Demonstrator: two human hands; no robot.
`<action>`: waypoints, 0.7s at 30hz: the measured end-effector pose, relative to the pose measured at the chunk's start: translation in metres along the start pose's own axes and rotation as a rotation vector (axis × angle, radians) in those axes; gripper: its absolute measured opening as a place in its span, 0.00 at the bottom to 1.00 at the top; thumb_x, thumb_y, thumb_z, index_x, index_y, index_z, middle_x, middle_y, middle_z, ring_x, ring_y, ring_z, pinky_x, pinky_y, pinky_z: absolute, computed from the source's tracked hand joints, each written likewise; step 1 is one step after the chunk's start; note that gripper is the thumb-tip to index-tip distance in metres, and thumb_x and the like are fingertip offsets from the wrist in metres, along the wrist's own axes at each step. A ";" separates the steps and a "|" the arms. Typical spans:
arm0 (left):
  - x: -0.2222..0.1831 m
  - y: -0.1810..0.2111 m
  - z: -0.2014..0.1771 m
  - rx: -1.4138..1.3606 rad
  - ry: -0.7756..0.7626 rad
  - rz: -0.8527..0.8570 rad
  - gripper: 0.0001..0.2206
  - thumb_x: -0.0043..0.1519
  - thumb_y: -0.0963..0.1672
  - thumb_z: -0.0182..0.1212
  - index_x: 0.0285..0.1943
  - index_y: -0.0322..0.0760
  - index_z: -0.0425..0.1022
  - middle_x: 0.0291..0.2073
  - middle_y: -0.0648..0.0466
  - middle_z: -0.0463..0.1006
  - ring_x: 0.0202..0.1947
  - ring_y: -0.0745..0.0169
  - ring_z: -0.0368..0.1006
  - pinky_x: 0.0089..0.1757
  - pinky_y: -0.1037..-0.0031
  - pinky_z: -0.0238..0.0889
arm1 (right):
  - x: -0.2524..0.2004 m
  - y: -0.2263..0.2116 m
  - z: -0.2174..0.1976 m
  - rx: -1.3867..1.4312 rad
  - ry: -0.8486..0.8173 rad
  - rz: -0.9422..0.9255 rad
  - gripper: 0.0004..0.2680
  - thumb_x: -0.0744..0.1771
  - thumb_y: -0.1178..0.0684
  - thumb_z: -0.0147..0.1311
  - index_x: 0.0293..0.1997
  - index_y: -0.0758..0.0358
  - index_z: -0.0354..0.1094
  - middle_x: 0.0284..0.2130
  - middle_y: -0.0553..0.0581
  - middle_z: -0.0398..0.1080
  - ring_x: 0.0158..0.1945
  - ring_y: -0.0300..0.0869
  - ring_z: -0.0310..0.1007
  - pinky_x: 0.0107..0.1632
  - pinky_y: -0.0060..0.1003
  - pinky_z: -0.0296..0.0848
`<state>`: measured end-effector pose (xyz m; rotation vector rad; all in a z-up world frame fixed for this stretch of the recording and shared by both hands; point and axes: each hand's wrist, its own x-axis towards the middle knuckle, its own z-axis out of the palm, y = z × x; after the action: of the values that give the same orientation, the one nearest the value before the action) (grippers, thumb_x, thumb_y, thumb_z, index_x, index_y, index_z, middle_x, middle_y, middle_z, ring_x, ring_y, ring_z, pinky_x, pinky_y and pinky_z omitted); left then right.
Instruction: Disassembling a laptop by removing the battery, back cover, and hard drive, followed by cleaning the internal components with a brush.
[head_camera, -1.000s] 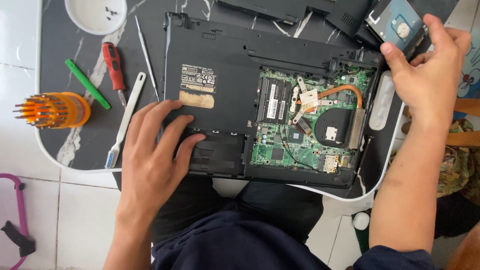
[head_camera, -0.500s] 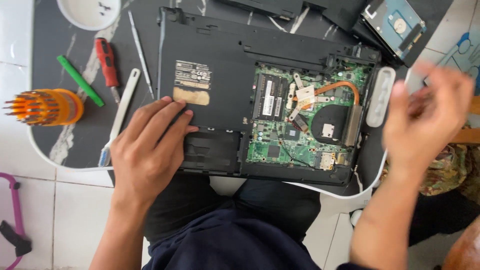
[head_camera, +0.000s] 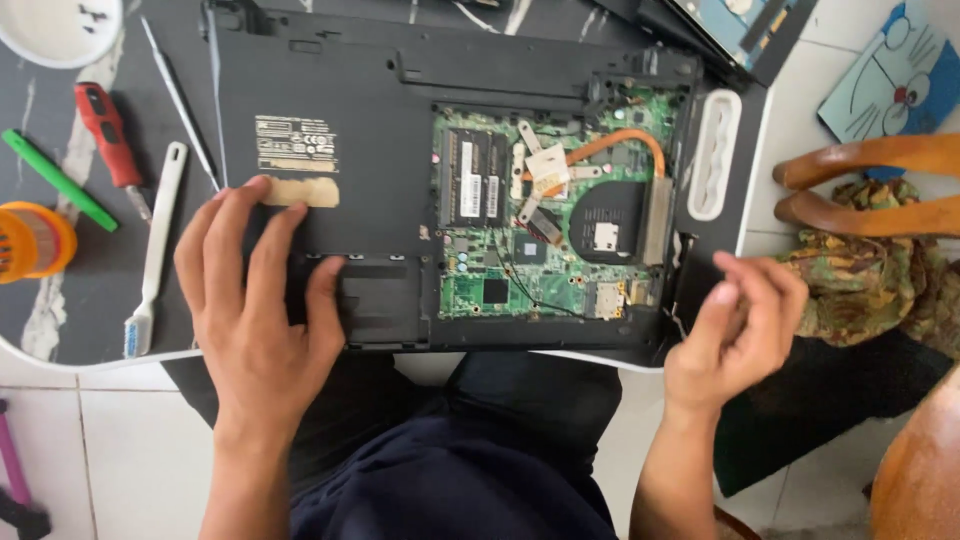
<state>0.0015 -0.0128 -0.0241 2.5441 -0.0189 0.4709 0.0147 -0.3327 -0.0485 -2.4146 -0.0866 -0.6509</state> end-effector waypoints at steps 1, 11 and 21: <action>0.001 0.000 0.000 -0.010 0.012 0.009 0.18 0.59 0.32 0.67 0.60 0.19 0.74 0.66 0.34 0.68 0.67 0.30 0.62 0.65 0.47 0.59 | 0.001 0.001 0.001 0.081 0.019 0.095 0.07 0.73 0.62 0.46 0.53 0.76 0.69 0.48 0.61 0.61 0.33 0.36 0.49 0.36 0.31 0.48; -0.002 -0.001 -0.005 -0.036 0.004 -0.017 0.19 0.59 0.26 0.53 0.58 0.16 0.77 0.65 0.35 0.70 0.68 0.32 0.63 0.67 0.50 0.58 | 0.006 -0.015 -0.001 -0.052 -0.102 0.038 0.07 0.71 0.63 0.47 0.51 0.77 0.70 0.48 0.68 0.63 0.49 0.54 0.64 0.54 0.45 0.63; 0.007 -0.006 -0.003 0.012 -0.015 -0.041 0.21 0.55 0.26 0.54 0.56 0.18 0.79 0.64 0.33 0.72 0.68 0.30 0.65 0.67 0.50 0.59 | 0.014 -0.016 0.004 -0.044 -0.171 0.066 0.12 0.72 0.57 0.42 0.52 0.79 0.69 0.50 0.71 0.65 0.48 0.56 0.65 0.54 0.46 0.65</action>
<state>0.0074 -0.0058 -0.0226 2.5542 0.0307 0.4373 0.0255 -0.3192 -0.0356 -2.5002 -0.0632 -0.4202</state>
